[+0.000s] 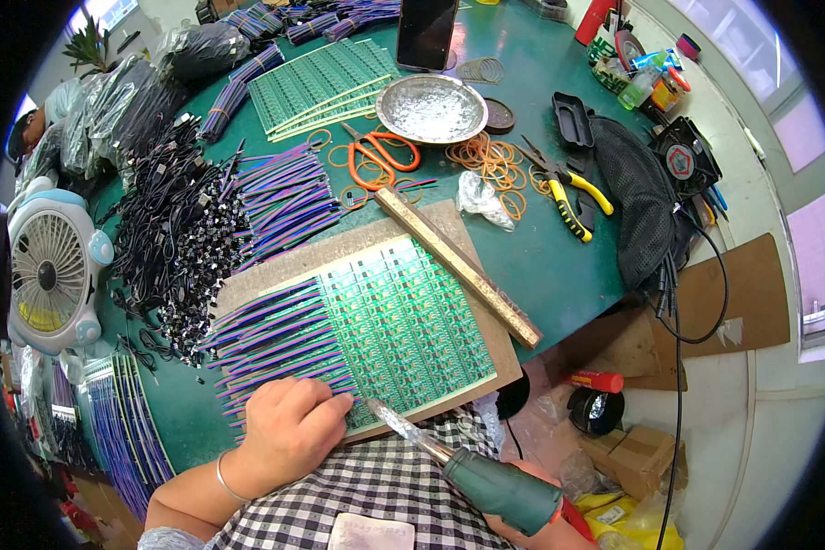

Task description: The person aligns colored ribbon cables onto circuit boards and solders them in place using a soldering gun.

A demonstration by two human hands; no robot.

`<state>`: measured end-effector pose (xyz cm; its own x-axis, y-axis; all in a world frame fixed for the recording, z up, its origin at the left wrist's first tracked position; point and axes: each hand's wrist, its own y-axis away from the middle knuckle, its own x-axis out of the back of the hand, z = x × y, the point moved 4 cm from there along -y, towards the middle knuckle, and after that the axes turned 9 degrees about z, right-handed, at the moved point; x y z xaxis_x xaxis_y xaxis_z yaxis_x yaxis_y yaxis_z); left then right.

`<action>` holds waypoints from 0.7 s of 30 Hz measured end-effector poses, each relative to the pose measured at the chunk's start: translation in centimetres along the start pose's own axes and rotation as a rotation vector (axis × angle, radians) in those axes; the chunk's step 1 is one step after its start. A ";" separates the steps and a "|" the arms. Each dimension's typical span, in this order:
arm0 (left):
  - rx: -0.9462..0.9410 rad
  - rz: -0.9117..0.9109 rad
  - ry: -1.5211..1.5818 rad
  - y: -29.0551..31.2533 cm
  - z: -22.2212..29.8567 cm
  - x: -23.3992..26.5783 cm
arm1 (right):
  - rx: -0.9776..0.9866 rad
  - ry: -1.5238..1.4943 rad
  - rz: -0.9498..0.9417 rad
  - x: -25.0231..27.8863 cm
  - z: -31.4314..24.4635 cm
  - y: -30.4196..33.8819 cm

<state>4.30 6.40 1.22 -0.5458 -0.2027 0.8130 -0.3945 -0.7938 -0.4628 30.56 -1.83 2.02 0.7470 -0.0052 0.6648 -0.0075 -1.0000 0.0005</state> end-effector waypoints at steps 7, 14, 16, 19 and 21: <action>-0.007 0.002 -0.011 0.0 -0.3 0.1 | -0.431 -0.590 -0.041 -0.9 2.8 1.0; -0.004 -0.064 -0.080 -0.2 0.5 2.0 | -0.037 -0.710 0.114 -1.3 1.8 -2.6; 0.060 -0.154 -0.046 -1.5 -0.3 4.0 | -0.067 -0.705 0.111 -1.0 1.6 -2.9; -0.010 -0.086 -0.142 -6.1 -3.5 5.4 | -0.104 -0.716 0.148 -1.1 3.1 -3.1; -0.033 0.044 -0.233 -10.3 -7.7 4.4 | -0.122 -0.735 0.176 -1.4 3.0 -3.0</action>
<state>0.26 18.15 6.82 -0.3792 -0.3662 0.8498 -0.4003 -0.7630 -0.5075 31.57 1.20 -1.17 0.9779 -0.2090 -0.0055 -0.2085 -0.9767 0.0517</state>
